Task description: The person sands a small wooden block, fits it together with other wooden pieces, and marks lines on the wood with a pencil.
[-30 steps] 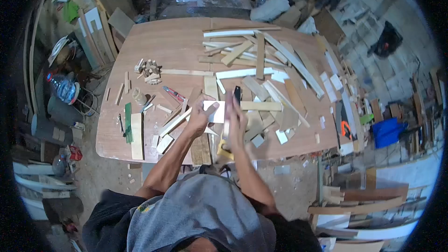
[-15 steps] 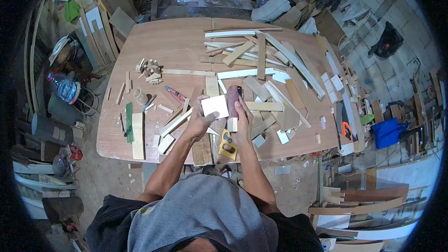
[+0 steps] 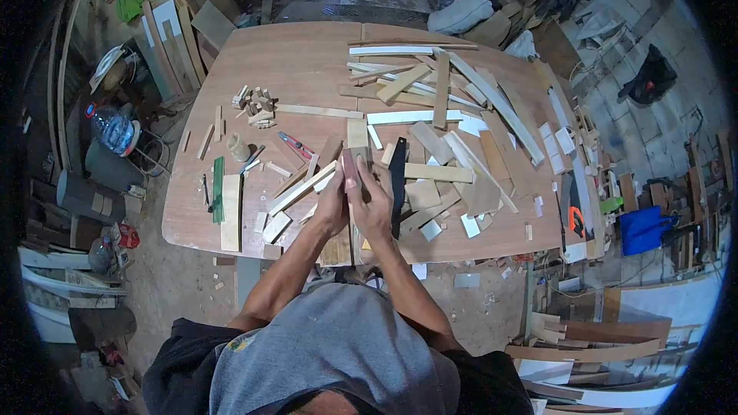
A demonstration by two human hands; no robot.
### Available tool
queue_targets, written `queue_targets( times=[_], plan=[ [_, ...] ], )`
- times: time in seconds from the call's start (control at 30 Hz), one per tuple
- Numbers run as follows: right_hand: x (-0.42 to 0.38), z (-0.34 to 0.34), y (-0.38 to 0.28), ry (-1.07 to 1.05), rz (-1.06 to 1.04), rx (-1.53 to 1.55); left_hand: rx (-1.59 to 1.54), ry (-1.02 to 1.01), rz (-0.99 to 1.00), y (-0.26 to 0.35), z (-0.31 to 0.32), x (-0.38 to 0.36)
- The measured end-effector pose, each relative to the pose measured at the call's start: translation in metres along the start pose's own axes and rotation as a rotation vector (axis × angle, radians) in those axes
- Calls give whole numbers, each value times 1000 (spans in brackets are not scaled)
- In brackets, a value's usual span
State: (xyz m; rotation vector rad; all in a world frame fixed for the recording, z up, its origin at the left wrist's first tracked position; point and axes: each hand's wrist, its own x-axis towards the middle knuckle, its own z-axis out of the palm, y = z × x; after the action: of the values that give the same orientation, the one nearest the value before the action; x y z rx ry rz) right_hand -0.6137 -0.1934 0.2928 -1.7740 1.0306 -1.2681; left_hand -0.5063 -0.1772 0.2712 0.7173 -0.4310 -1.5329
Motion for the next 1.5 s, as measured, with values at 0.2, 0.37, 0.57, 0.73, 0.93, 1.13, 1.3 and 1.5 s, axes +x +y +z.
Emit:
queue_targets(
  times=[0.2,0.37,0.57,0.73,0.93,1.13,1.3,1.5],
  plan=[
    [18,-3,16,29,-169,-326,-242,23,-46,-4,9,-6],
    [-4,-5,15,-41,-349,-346,-303,15,-98,-9,3,-13],
    [-4,-22,6,-110,-200,-418,-253,2,-143,-18,1,-14],
    [5,-40,23,-46,-216,-513,-375,-17,-14,-33,3,-12],
    [16,-62,35,24,-75,-331,-239,-59,83,-30,11,-12],
    [16,-91,35,136,146,-3,-243,-43,53,-18,21,-20],
    [-9,-83,18,32,-224,-310,-206,44,67,-32,17,-12],
    [24,-69,21,117,-371,-624,-99,-16,130,-52,18,-1]
  ],
)
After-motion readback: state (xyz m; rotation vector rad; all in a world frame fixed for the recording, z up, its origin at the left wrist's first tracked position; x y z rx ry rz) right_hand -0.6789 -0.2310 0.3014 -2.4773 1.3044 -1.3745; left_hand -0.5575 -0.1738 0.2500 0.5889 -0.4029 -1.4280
